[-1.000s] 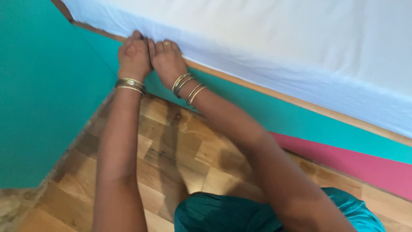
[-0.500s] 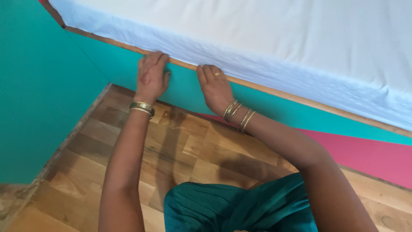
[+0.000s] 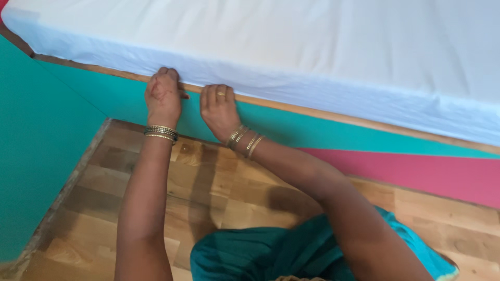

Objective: The person tucks a white bed sheet under the mattress along the side of a bed with a pink and teal skirt. They use both hands to smooth and secure the sheet along the edge, working their way along the length of the bed.

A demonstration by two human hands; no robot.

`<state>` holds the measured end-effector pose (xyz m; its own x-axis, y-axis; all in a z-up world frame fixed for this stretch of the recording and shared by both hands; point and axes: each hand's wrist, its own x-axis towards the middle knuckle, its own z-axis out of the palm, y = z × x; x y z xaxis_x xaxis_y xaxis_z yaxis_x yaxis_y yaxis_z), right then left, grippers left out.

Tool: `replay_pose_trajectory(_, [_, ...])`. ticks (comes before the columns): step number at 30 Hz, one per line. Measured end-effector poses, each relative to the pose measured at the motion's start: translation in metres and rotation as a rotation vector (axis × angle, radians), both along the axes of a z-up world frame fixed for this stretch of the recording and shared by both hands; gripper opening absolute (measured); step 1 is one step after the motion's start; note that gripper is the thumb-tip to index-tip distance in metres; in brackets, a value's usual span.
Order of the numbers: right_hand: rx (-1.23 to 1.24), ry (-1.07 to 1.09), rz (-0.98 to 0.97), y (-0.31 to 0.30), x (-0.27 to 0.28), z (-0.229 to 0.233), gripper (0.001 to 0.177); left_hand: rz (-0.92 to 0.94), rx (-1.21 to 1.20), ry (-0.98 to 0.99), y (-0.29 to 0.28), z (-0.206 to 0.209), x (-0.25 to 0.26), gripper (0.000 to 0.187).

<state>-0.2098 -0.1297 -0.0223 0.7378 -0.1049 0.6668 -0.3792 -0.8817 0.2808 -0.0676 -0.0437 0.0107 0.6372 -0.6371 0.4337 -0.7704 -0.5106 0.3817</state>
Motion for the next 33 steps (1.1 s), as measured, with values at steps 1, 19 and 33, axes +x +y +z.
replay_pose_trajectory(1, [0.002,0.057,-0.008,0.000,-0.005,-0.002,0.048,0.026,0.028,-0.045,0.003,-0.002,-0.004,0.004])
replay_pose_trajectory(19, [0.151,0.065,0.033,-0.089,-0.218,0.023,0.046,-0.407,0.043,-0.395,-0.086,0.009,-0.215,0.017])
replay_pose_trajectory(33, [0.026,0.008,0.079,-0.093,-0.220,0.002,0.060,-0.324,-0.050,-0.361,-0.074,-0.020,-0.238,0.039])
